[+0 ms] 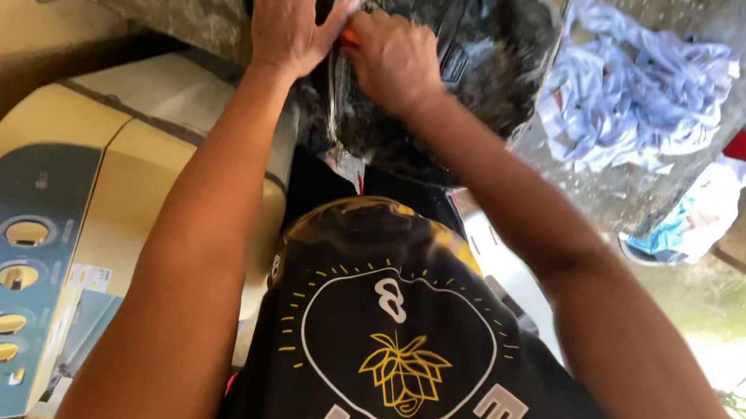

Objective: The person scrubs the exterior and interior surfaces of a black patterned bag using a brush and white foam, periodically dipping the brush into a container, and wipes the surfaces with a white cloth.

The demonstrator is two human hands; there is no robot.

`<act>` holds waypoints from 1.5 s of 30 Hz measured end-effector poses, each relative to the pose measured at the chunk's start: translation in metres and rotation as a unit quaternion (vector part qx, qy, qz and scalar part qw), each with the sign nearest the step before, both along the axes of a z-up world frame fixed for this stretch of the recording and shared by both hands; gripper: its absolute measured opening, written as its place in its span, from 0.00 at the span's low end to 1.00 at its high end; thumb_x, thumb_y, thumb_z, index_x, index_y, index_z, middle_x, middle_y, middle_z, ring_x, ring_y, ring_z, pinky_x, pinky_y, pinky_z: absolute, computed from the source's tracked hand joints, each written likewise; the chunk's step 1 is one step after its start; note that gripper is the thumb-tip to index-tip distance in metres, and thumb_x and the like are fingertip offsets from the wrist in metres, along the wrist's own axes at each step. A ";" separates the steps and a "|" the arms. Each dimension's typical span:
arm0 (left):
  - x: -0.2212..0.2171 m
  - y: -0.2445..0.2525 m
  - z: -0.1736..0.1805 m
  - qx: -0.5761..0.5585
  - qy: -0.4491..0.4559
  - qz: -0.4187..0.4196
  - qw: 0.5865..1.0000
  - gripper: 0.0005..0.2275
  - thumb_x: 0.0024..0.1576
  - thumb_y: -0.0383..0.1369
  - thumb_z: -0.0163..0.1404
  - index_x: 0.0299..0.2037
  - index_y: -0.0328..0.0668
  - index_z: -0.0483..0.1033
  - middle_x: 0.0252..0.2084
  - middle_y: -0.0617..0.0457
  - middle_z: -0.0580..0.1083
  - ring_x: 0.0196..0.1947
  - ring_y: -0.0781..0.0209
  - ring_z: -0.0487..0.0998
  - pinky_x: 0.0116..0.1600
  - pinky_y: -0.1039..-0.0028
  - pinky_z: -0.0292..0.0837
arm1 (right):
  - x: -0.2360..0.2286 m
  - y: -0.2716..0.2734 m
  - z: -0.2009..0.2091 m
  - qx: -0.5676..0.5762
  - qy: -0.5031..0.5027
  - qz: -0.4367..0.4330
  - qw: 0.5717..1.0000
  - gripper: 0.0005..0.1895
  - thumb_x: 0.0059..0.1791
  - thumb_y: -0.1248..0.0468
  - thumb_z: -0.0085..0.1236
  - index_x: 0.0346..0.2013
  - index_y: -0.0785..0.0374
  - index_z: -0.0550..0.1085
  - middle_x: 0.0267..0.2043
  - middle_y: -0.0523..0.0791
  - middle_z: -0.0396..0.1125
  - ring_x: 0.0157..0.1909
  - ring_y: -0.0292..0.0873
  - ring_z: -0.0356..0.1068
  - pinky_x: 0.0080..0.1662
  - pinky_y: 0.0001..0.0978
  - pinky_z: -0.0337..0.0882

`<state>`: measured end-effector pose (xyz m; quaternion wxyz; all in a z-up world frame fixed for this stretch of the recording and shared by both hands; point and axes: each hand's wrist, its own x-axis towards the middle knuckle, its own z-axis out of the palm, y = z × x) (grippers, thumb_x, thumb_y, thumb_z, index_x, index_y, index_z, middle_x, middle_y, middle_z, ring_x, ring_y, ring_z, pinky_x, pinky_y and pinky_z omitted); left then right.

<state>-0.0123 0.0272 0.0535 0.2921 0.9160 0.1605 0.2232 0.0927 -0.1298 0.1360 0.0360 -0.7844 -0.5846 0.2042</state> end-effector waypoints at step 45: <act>0.003 -0.006 0.020 -0.014 -0.001 0.033 0.999 0.08 0.72 0.33 0.45 0.51 0.40 0.77 0.64 0.50 0.71 0.61 0.44 0.71 0.65 0.57 0.66 | 0.003 0.042 -0.088 0.191 0.257 -0.489 0.812 0.18 0.54 0.54 0.53 0.41 0.69 0.69 0.37 0.59 0.72 0.38 0.57 0.76 0.42 0.46 0.76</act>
